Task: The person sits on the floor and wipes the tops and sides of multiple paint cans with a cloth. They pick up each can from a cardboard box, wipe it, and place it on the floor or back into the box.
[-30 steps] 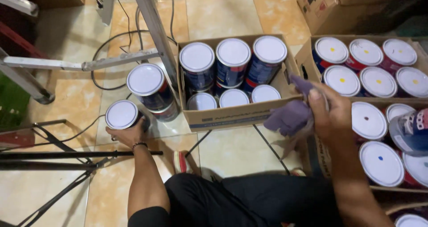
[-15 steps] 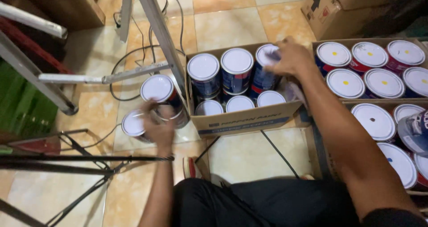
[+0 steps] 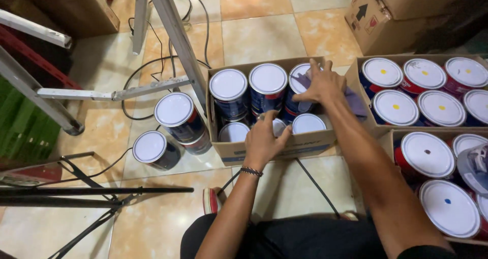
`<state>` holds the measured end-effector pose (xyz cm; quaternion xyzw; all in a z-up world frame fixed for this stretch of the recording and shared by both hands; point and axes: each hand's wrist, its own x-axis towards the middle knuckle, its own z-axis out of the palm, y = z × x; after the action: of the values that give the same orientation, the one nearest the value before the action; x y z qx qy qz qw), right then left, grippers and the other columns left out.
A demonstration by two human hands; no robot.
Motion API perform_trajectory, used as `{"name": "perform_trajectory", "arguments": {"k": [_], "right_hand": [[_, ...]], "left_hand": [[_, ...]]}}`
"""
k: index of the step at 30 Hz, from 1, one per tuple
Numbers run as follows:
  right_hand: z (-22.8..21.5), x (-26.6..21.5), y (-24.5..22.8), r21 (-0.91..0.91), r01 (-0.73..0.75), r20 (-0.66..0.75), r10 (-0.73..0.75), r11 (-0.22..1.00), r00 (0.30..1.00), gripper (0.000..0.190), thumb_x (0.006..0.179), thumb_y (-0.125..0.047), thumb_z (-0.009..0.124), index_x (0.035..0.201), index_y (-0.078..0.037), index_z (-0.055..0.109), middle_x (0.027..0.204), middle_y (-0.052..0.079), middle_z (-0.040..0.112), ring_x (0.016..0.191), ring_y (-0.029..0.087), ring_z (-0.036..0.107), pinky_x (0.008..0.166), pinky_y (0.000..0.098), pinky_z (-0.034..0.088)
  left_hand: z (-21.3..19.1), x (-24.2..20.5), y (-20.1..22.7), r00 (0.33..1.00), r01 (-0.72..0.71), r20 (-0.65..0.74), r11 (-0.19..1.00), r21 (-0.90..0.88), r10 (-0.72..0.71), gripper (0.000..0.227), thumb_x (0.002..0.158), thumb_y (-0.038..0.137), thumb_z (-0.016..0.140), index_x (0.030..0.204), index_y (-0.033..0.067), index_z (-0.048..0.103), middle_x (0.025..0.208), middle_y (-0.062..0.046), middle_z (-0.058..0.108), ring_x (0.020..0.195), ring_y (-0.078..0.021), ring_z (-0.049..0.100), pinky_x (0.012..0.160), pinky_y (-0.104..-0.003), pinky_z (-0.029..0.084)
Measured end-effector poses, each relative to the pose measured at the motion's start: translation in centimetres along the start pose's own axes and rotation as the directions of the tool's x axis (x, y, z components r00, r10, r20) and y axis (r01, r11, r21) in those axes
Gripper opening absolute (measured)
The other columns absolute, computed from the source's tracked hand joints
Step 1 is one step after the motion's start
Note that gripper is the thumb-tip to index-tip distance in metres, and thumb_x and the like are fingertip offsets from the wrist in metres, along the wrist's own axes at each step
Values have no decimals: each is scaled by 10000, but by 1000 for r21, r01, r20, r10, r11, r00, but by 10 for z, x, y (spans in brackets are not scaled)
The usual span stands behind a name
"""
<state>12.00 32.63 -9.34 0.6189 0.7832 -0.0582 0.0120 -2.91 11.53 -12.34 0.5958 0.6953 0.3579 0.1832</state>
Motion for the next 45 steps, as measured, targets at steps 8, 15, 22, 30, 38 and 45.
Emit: {"name": "perform_trajectory", "arguments": {"k": [8, 15, 22, 30, 38, 45], "right_hand": [[-46, -46, 5, 74, 109, -244, -88, 991, 966, 1386, 449, -852, 826, 1445, 38, 455, 1292, 293, 456, 997, 584, 692, 864, 668, 534], [-187, -202, -12, 3, 338, -290, -323, 941, 901, 1221, 432, -666, 907, 1443, -100, 520, 1208, 261, 538, 920, 623, 692, 749, 699, 529], [-224, -312, -29, -45, 466, -200, -465, 884, 863, 1352, 340, -831, 924, 1457, -153, 573, 1105, 185, 641, 767, 379, 705, 679, 546, 574], [-264, -338, 17, 108, 866, -914, -295, 488, 280, 148, 1418, 86, 503, 1386, 225, 541, 1282, 266, 578, 1046, 289, 519, 992, 427, 493], [-148, -359, -19, 43, 737, -374, -673, 674, 638, 753, 914, -554, 551, 1497, -82, 489, 1613, 141, 409, 1441, 351, 423, 1097, 510, 345], [-163, -314, -18, 223, 833, -237, -801, 507, 550, 441, 1000, -345, 510, 1402, -218, 641, 1502, 170, 569, 1327, 542, 490, 1038, 690, 403]], "left_hand": [[-8, -1, 0, 999, 15, 52, 999, 47, -17, 666, 850, 483, 699, 1371, 126, 490, 1109, -253, 692, 1086, -484, 681, 921, -603, 535], [-65, -6, 93, 914, -393, -219, 879, -272, 341, 1348, 527, 375, 967, 1564, -73, 232, 1421, -447, 431, 1330, -648, 415, 1161, -667, 305], [-80, -99, 117, 847, -528, -268, 661, -533, 459, 1085, 440, 348, 886, 1377, -22, 482, 1248, -167, 678, 1053, -303, 726, 966, -397, 590], [-77, -131, 123, 860, -510, -274, 742, -434, 430, 1109, 514, 445, 850, 1421, -54, 454, 1282, -218, 676, 1079, -335, 732, 982, -409, 584], [-77, -137, 118, 880, -462, -297, 816, -348, 371, 817, 435, 405, 906, 1087, -6, 636, 948, -144, 724, 763, -283, 714, 775, -367, 587], [-64, -145, 101, 948, -317, -177, 775, -546, 263, 933, 273, 407, 982, 1061, 61, 622, 871, -178, 719, 839, -339, 748, 821, -407, 587]]}}
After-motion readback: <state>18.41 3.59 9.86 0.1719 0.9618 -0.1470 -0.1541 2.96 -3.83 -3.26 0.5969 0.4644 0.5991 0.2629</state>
